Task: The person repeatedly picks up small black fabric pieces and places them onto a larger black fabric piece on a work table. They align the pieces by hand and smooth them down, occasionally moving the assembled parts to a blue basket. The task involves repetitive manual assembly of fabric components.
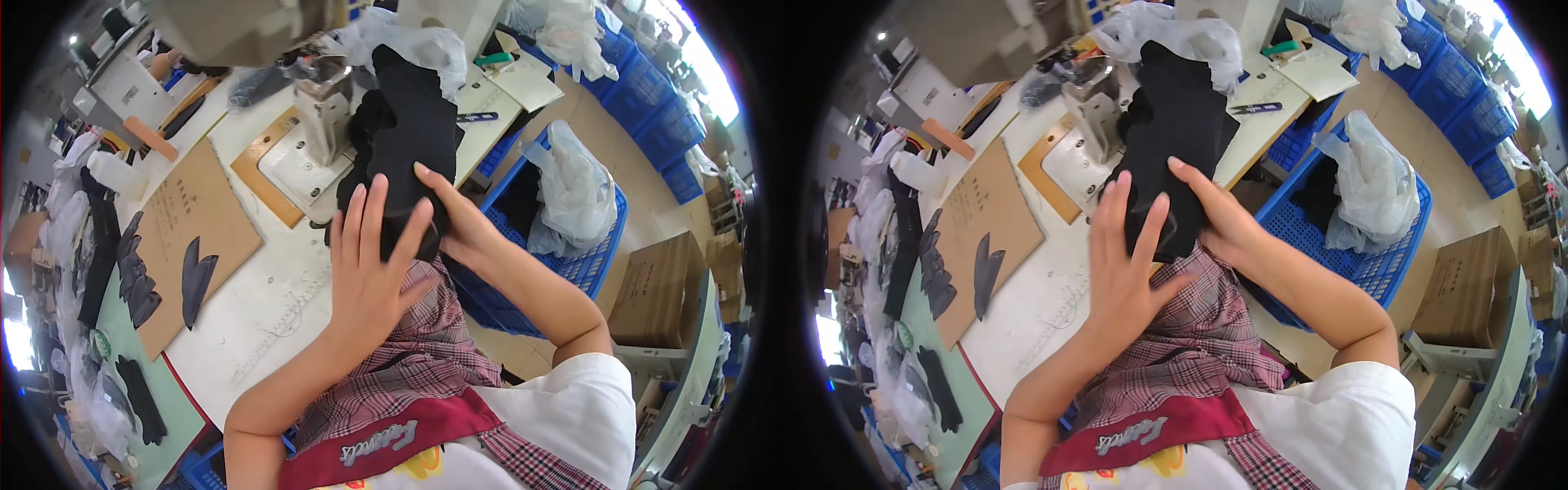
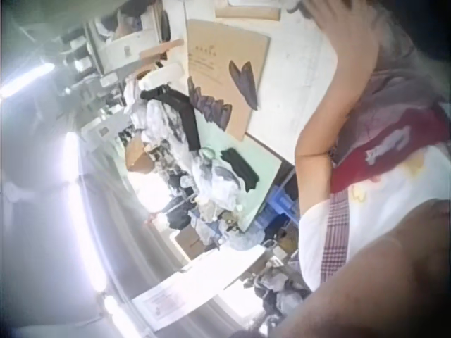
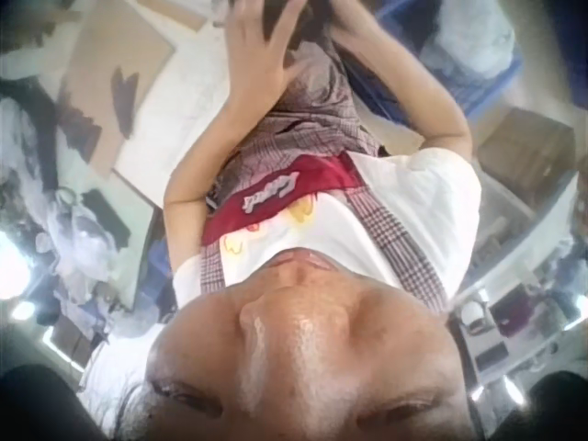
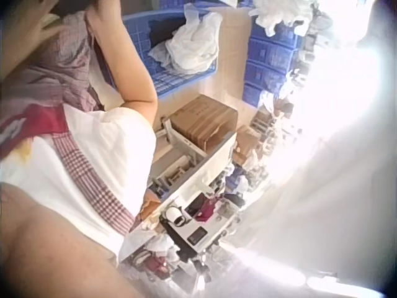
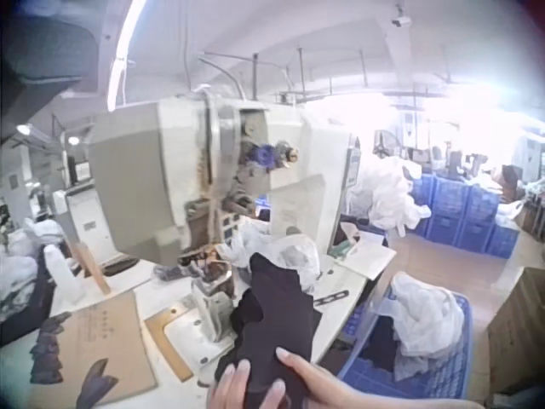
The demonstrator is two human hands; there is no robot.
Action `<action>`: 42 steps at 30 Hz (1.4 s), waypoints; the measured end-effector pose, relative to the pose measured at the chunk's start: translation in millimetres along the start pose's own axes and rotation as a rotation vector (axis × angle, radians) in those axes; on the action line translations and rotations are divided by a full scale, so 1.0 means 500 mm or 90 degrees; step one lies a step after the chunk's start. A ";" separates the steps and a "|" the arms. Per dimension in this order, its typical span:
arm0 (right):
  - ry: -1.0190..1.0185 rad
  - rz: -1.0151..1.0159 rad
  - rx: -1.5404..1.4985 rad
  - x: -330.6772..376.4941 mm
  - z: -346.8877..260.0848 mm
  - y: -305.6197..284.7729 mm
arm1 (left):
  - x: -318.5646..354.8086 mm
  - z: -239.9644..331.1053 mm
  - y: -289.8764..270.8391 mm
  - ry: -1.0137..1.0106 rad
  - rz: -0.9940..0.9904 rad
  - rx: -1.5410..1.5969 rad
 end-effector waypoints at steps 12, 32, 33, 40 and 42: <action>-0.302 0.346 1.103 0.032 -0.260 -0.056 | -0.069 -0.174 0.031 -0.053 -0.013 0.095; -0.735 0.334 1.211 0.017 -0.309 0.090 | 0.060 -0.165 -0.027 -0.223 0.017 0.080; -0.737 0.337 1.175 0.014 -0.320 0.085 | 0.068 -0.168 -0.031 -0.250 0.029 0.124; -0.661 0.335 0.772 -0.009 -0.483 -0.023 | 0.102 -0.205 -0.042 -0.331 0.075 0.271; -0.642 0.254 0.663 0.029 -0.471 -0.003 | 0.120 -0.213 -0.063 -0.347 0.091 0.320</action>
Point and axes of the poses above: each hand's wrist, its own x-axis away from the middle knuckle, its own y-axis out of the palm, z = x × y, the point moved 10 cm from there along -x, towards the middle knuckle, and after that the axes turned 6 degrees about x, right-handed, at the moved point
